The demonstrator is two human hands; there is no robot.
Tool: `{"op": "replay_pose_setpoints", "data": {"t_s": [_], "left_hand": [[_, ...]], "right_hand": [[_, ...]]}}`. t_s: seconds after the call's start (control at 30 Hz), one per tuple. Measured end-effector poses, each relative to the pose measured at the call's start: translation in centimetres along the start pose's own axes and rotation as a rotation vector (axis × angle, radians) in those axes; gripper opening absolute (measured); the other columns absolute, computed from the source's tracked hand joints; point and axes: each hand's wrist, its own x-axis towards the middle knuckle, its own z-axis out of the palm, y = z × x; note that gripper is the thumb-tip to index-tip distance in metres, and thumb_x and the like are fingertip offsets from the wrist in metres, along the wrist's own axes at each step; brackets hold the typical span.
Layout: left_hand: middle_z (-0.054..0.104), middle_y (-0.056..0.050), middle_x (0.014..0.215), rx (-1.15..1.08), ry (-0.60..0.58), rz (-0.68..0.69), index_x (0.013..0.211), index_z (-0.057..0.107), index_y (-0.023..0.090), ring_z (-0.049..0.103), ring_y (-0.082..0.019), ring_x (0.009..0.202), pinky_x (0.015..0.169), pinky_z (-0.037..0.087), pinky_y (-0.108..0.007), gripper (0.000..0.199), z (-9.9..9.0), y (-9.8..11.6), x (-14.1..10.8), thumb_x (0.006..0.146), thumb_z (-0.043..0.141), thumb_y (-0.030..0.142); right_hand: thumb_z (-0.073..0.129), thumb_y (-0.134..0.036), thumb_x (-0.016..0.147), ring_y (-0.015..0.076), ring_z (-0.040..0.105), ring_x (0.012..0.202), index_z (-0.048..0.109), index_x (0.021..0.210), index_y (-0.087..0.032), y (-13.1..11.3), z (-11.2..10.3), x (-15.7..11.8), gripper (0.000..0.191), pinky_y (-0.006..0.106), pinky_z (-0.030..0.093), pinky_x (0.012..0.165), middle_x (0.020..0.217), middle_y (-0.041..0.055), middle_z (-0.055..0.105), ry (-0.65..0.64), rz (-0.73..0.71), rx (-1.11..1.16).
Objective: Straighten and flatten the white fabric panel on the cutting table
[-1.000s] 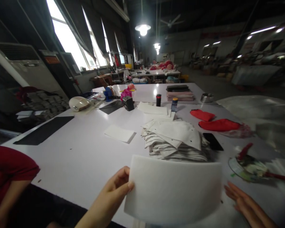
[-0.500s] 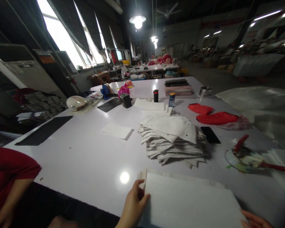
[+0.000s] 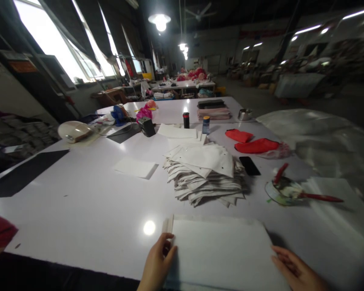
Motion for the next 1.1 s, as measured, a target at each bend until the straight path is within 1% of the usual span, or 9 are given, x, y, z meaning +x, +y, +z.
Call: {"op": "replay_pose_setpoints", "data": {"t_s": [0.17,0.3,0.37,0.5,0.63,0.83,0.97,1.03,1.1], "left_hand": [[0.062,0.000,0.076,0.011,-0.004,-0.002,0.100,0.057,0.022,0.059,-0.017,0.064,0.060,0.044,-0.027,0.041,0.5,-0.9,0.4,0.074,0.055,0.054],[0.063,0.000,0.073,0.008,0.044,0.033,0.098,0.057,0.023,0.059,-0.017,0.062,0.060,0.045,-0.028,0.044,1.0,-1.6,0.7,0.074,0.054,0.059],[0.063,0.000,0.073,0.022,0.037,0.037,0.099,0.057,0.023,0.059,-0.017,0.062,0.061,0.045,-0.028,0.045,1.0,-1.9,0.8,0.074,0.053,0.061],[0.064,-0.001,0.075,0.054,-0.005,0.031,0.100,0.057,0.024,0.059,-0.017,0.063,0.061,0.046,-0.028,0.045,0.7,-2.2,1.0,0.073,0.054,0.061],[0.064,0.000,0.074,0.076,-0.020,0.028,0.100,0.056,0.024,0.060,-0.017,0.064,0.061,0.047,-0.027,0.045,0.6,-1.7,0.9,0.073,0.055,0.059],[0.063,-0.001,0.076,0.181,-0.038,0.058,0.104,0.055,0.021,0.060,-0.017,0.061,0.059,0.048,-0.028,0.042,1.1,-1.3,0.7,0.078,0.052,0.053],[0.059,-0.009,0.098,0.446,0.040,0.196,0.111,0.055,0.018,0.061,-0.016,0.065,0.065,0.052,-0.032,0.036,1.3,-1.2,0.5,0.084,0.050,0.040],[0.055,-0.013,0.115,0.628,0.072,0.311,0.125,0.051,0.019,0.064,-0.019,0.080,0.074,0.054,-0.034,0.040,1.3,-0.7,0.5,0.086,0.048,0.027],[0.047,-0.013,0.133,0.808,0.022,0.477,0.135,0.044,0.029,0.060,-0.024,0.106,0.088,0.051,-0.040,0.053,1.4,0.2,0.7,0.085,0.045,0.012]], "right_hand": [[0.065,-0.059,0.061,0.0259,0.066,0.080,0.071,0.090,-0.026,-1.1,0.3,-0.5,0.044,0.030,0.055,0.070,0.081,0.0041,0.070,0.024,-0.045,-0.028],[0.063,-0.058,0.065,0.0259,0.065,0.081,0.070,0.093,-0.025,-0.8,0.5,-0.7,0.044,0.031,0.054,0.072,0.082,0.0044,0.069,0.019,-0.046,-0.024],[0.063,-0.058,0.066,0.0261,0.065,0.081,0.070,0.093,-0.025,-0.5,0.6,-0.7,0.044,0.032,0.053,0.072,0.082,0.0044,0.069,0.009,-0.046,-0.018],[0.062,-0.057,0.068,0.0258,0.065,0.078,0.069,0.094,-0.025,0.0,0.6,-0.6,0.043,0.032,0.053,0.070,0.081,0.0037,0.069,-0.002,-0.049,-0.025],[0.059,-0.058,0.069,0.0250,0.065,0.078,0.067,0.096,-0.023,0.2,0.7,-0.4,0.045,0.032,0.052,0.070,0.081,0.0043,0.068,-0.028,-0.045,-0.061],[0.054,-0.058,0.071,0.0239,0.064,0.075,0.063,0.096,-0.021,-0.6,1.1,-0.5,0.045,0.033,0.051,0.069,0.078,0.0046,0.066,-0.052,-0.056,-0.120],[0.047,-0.055,0.074,0.0229,0.061,0.069,0.062,0.096,-0.020,-1.2,1.3,-0.6,0.044,0.035,0.051,0.065,0.076,0.0047,0.063,-0.051,-0.120,-0.253],[0.043,-0.051,0.079,0.0229,0.059,0.067,0.061,0.097,-0.018,-1.4,1.4,-0.8,0.042,0.037,0.050,0.064,0.079,0.0061,0.061,-0.051,-0.207,-0.388],[0.040,-0.044,0.084,0.0249,0.059,0.075,0.061,0.099,-0.017,-1.8,1.3,-1.0,0.038,0.039,0.050,0.069,0.087,0.0089,0.059,-0.023,-0.349,-0.565]]}}
